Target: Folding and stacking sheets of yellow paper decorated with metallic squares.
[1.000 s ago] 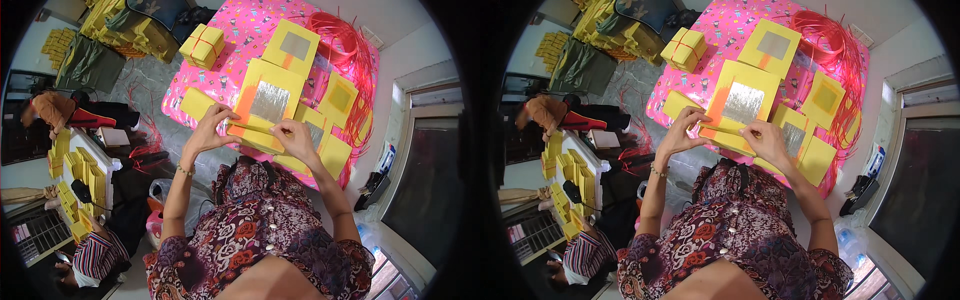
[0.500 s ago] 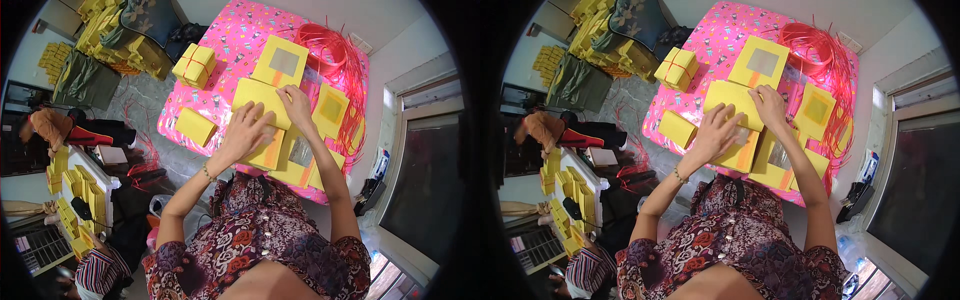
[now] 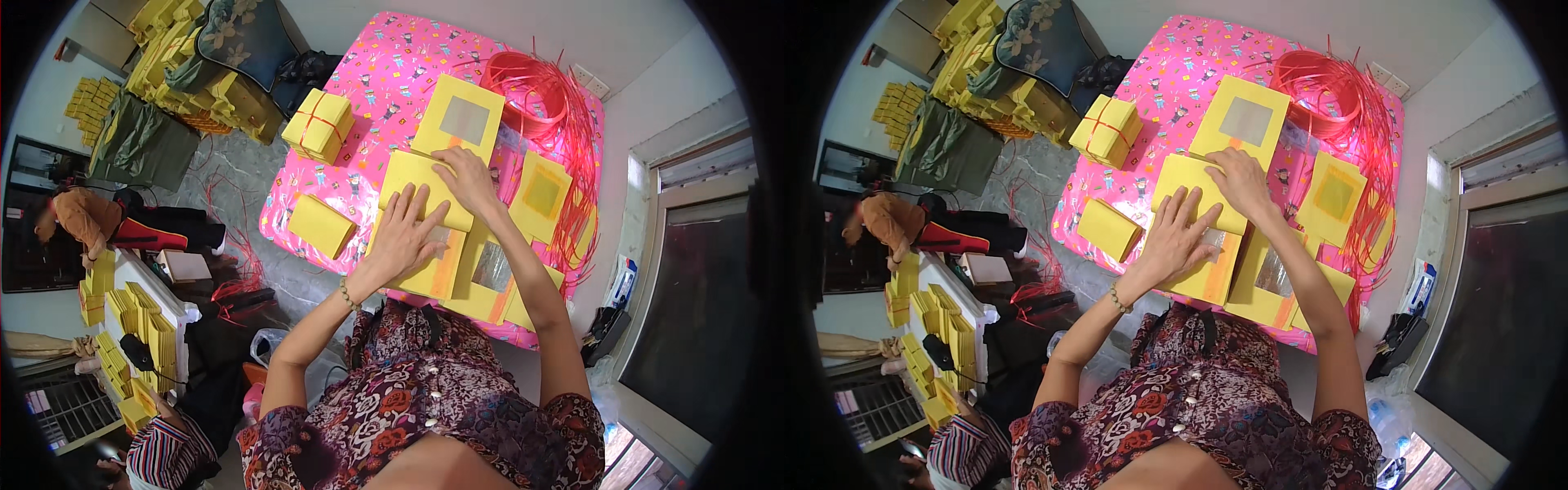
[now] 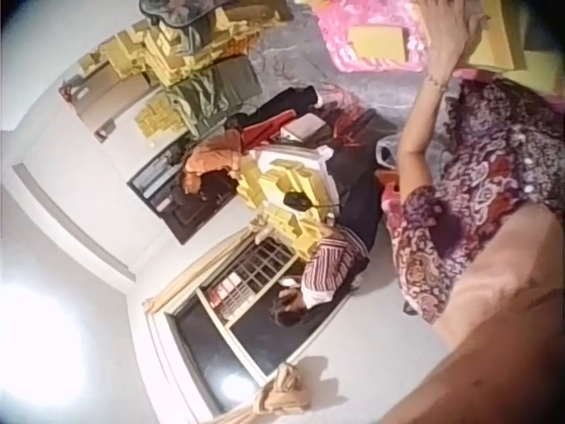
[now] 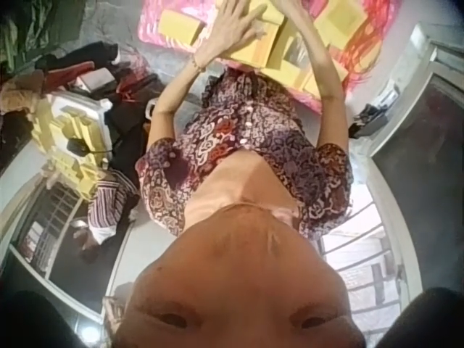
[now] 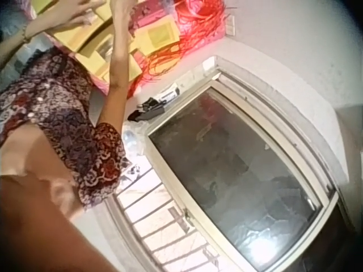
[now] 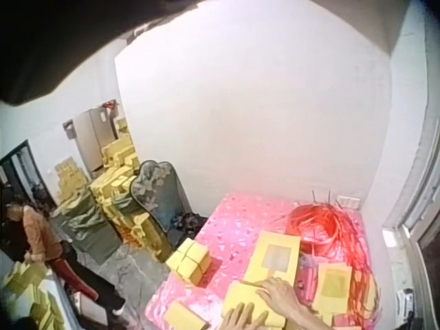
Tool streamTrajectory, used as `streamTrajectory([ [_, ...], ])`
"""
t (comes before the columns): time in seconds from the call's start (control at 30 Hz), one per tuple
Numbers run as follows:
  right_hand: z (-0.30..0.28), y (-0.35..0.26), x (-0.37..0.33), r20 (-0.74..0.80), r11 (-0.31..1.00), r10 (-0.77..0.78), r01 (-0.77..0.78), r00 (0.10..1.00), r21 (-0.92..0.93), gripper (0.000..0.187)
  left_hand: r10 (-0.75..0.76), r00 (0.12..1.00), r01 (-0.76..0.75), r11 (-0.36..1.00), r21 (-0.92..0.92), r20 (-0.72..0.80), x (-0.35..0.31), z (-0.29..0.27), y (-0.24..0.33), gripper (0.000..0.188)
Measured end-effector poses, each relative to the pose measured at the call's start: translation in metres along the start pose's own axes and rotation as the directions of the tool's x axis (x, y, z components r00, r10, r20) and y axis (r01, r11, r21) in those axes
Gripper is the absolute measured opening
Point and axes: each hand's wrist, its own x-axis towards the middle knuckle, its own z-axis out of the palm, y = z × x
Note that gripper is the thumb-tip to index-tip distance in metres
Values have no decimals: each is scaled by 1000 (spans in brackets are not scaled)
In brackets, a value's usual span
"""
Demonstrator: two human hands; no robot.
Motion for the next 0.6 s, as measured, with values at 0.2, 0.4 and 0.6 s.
streamTrajectory([
  [0.2,5,-4,1,45,989,65,-71,997,129,25,8,1000,-8,999,-50,-1,-1,1,-3,71],
  [0.4,5,-4,3,68,985,98,-106,993,139,26,22,999,-20,998,-65,26,0,-2,-5,71],
  [0.6,4,-5,4,94,972,144,-159,985,173,25,33,999,-29,996,-88,37,0,-3,-6,71],
])
